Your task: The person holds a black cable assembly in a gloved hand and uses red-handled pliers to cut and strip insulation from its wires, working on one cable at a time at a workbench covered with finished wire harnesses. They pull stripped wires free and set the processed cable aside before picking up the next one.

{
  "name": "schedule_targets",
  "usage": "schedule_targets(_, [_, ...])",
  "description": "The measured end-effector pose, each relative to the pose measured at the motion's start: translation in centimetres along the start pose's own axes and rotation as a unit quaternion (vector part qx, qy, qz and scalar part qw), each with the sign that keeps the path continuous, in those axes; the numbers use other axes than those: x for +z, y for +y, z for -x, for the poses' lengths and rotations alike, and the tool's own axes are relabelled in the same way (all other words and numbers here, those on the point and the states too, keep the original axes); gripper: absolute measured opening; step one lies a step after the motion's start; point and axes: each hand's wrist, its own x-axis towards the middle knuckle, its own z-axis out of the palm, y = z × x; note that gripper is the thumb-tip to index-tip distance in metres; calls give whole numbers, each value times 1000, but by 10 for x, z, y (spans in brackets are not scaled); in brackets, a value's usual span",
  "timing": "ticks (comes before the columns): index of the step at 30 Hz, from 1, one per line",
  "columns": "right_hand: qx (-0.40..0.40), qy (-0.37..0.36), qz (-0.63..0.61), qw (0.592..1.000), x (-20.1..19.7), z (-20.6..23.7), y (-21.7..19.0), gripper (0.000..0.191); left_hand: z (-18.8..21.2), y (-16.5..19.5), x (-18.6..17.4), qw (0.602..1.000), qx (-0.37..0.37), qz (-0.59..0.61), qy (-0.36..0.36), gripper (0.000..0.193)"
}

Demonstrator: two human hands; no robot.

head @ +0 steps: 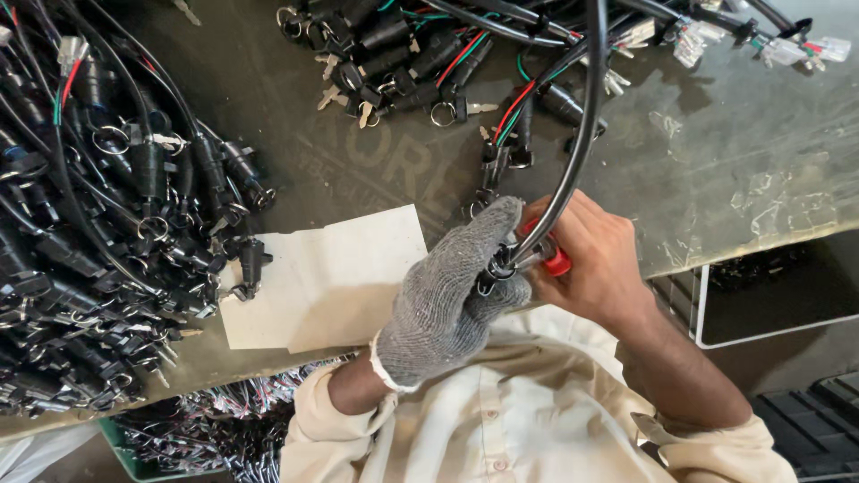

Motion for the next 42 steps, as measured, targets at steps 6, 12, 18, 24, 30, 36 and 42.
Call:
schedule_targets(6, [31, 8, 55, 998, 2, 5, -6, 42, 3, -3, 7, 996, 28, -76, 30, 68])
schedule_targets(12, [84, 24, 116, 989, 8, 17, -6, 39, 3, 1, 10, 958, 40, -282, 9, 70])
schedule_targets(18, [83, 34, 49, 995, 10, 23, -11, 44, -2, 6, 12, 923, 90, -372, 41, 68])
schedule_targets(24, [99, 63, 47, 992, 15, 15, -8, 33, -11, 17, -6, 998, -30, -46, -38, 65])
schedule_targets(30, [-59, 43, -93, 993, 17, 3, 24, 37, -7, 16, -12, 943, -143, 268, -137, 59])
schedule_targets(36, [0, 22, -42, 999, 16, 5, 15, 35, -6, 17, -8, 995, -61, 38, -71, 64])
schedule_targets(42, [53, 61, 173, 982, 8, -2, 7, 36, -10, 4, -16, 946, 7, -322, 31, 36])
